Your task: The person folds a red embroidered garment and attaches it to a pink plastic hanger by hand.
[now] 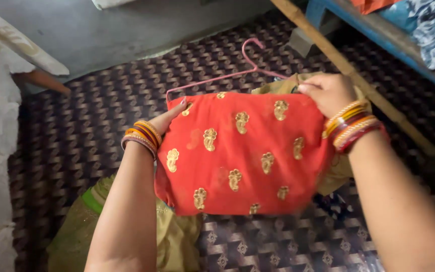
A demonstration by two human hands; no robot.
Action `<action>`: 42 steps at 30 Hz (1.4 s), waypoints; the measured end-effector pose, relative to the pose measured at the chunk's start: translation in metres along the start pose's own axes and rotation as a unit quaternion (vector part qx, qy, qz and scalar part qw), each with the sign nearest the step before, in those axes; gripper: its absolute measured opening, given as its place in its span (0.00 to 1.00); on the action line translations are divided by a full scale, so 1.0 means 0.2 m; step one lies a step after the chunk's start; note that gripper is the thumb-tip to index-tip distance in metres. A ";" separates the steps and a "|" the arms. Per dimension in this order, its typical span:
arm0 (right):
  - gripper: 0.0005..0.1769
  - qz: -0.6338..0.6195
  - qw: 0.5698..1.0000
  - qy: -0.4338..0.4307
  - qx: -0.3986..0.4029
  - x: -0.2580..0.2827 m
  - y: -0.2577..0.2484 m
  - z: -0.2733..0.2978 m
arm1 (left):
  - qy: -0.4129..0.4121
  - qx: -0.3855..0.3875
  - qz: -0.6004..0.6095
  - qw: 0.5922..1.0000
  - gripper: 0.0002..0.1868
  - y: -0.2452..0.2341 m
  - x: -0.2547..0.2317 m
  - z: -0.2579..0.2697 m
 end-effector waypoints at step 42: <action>0.47 0.356 0.898 -0.042 0.254 -0.44 1.32 0.50 | 0.213 -0.477 -0.355 0.776 0.44 0.15 0.71 -0.50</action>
Point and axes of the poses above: each hand's wrist, its own z-axis away from the middle knuckle, its own y-axis out of the palm, x = y × z, the point moved 7 cm from there along -z, towards the middle knuckle, and after that the axes turned 3 degrees about x, right-handed, at the moved point
